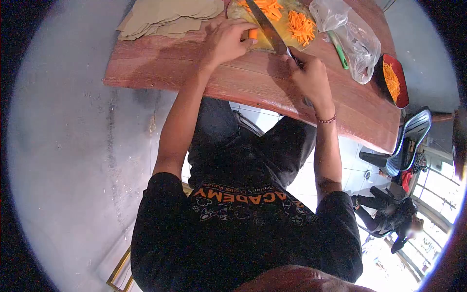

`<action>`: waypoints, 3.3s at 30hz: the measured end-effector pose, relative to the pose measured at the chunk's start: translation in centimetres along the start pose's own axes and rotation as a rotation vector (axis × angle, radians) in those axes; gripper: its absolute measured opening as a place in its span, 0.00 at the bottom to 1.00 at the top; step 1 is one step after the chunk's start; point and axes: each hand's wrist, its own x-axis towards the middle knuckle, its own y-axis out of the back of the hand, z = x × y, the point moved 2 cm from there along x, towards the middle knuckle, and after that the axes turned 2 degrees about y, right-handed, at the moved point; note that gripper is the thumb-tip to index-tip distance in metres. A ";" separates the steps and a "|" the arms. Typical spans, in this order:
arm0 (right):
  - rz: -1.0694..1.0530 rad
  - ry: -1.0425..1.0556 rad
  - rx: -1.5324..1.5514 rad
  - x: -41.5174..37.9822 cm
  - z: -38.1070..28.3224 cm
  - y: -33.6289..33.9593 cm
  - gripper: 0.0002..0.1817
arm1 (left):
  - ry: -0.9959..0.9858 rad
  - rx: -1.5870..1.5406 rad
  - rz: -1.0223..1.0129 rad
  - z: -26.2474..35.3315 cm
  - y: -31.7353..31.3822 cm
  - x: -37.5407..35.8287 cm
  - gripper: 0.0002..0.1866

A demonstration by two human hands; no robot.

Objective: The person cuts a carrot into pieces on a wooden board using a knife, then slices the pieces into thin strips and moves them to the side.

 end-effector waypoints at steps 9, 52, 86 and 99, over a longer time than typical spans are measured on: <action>0.009 0.149 -0.057 1.3 -0.9 -0.5 0.14 | 0.043 0.090 0.359 0.6 -0.5 -2.3 0.18; 0.030 0.397 -0.157 3.2 -2.1 -1.6 0.13 | 0.032 0.105 0.412 1.4 -0.3 -2.7 0.08; 0.072 0.403 -0.340 6.9 -2.0 -5.2 0.13 | -0.058 0.120 0.473 1.7 0.3 -2.5 0.08; 0.104 0.432 -0.210 4.1 -1.4 -2.8 0.14 | 0.033 0.074 0.435 1.0 -0.5 -2.7 0.09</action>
